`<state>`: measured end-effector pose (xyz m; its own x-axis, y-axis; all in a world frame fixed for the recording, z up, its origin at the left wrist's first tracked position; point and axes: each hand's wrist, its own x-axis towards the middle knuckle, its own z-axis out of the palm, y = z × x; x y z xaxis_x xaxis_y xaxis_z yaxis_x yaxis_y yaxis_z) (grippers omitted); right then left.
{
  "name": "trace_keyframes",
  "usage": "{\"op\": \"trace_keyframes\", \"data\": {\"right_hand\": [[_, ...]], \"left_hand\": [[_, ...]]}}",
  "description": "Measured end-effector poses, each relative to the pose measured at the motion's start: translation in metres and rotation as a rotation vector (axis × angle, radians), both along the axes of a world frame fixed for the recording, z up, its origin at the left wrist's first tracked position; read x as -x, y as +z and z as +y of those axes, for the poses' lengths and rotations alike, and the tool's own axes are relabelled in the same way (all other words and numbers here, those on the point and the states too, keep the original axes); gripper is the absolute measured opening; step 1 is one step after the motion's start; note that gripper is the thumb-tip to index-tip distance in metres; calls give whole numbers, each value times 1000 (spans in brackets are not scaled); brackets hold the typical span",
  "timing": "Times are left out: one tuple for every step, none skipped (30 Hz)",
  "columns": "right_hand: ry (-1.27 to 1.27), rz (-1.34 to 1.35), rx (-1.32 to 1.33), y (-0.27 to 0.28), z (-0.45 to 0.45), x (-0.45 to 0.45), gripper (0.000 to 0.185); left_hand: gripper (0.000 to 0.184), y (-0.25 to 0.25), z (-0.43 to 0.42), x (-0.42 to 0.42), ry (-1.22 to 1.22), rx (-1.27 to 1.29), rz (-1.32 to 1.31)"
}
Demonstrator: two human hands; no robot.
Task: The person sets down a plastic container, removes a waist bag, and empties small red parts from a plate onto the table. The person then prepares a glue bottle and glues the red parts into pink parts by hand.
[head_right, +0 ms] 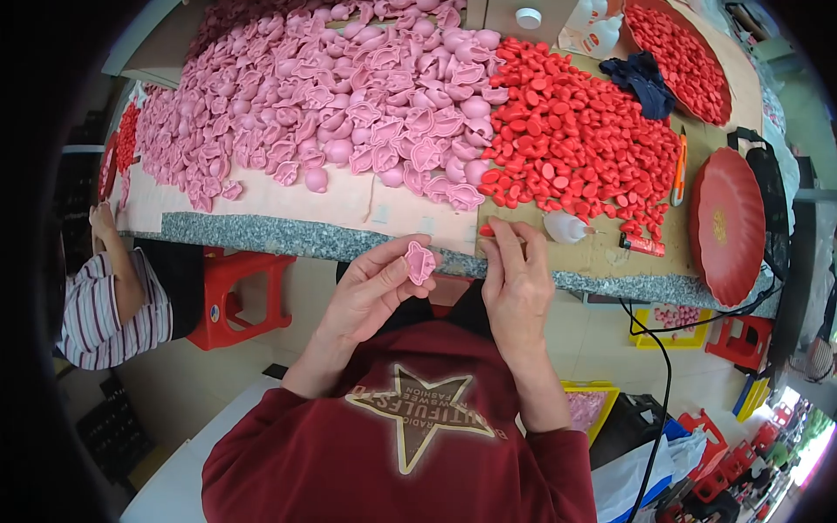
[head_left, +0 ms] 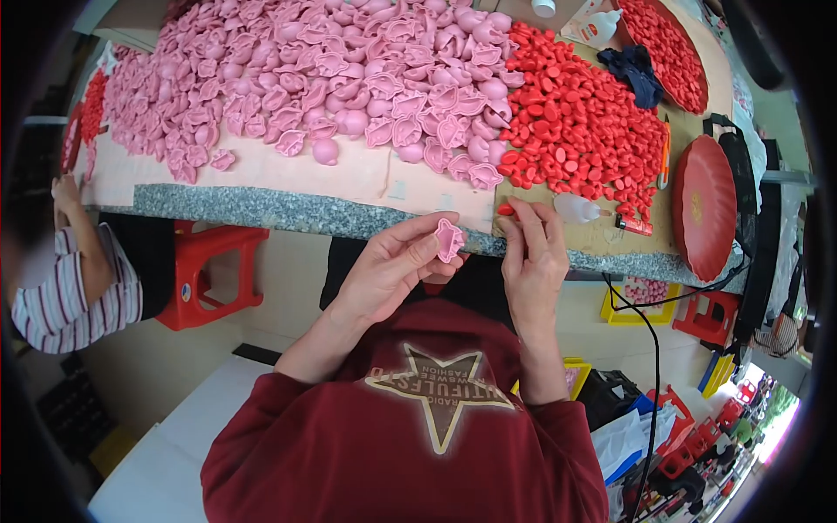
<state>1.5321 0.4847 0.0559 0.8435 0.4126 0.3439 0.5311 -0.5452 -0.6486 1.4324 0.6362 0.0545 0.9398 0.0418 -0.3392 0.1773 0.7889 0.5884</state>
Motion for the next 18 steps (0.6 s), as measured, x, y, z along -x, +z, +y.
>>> {"op": "trace_keyframes", "data": {"right_hand": [[-3, -9, 4, -2, 1, 0, 25], [-9, -19, 8, -3, 1, 0, 24], [34, 22, -61, -1, 0, 0, 23], [78, 63, -130, 3, -1, 0, 21], [122, 105, -197, 8, -3, 1, 20], [204, 104, -224, 12, -7, 1, 20], [284, 102, -251, 17, -11, 1, 19], [363, 99, -279, 19, -14, 0, 19], [424, 103, -290, 18, -16, -1, 21], [483, 106, -302, 16, -16, -2, 22], [542, 108, -314, 14, -17, -4, 24], [573, 113, -296, 13, -17, -6, 25], [605, 118, -280, 11, -18, -8, 27], [638, 123, -264, 9, -19, -10, 28], [622, 170, -257, 7, -22, -9, 29], [605, 218, -251, 3, -27, -7, 30], [589, 264, -243, 2, -29, -7, 30], [608, 193, -209, 4, -29, -8, 30]], "left_hand": [[36, 0, 0, 0, -1, -7, 2], [36, 0, 0, 1, -4, -14, 3], [35, 0, 0, 0, -7, -21, 2], [35, 0, 0, 0, -13, -48, 7], [35, -1, 0, -1, -18, -75, 14], [35, -2, 0, 0, -24, -100, 24], [34, -3, -1, 0, -37, -128, 29], [33, -5, -1, 0, -53, -155, 34], [32, -6, -2, 0, -70, -181, 40], [32, -5, -3, -1, -94, -191, 37], [31, -3, -4, -3, -119, -201, 34], [30, -2, -5, -4, -144, -212, 30], [30, -1, -6, -4, -149, -194, 40], [29, 0, -6, -5, -153, -177, 49], [29, 1, -7, -5, -156, -159, 60], [29, 1, -8, -5, -151, -166, 50], [29, 0, -9, -6, -147, -173, 40], [29, 0, -10, -7, -142, -180, 29]]}}
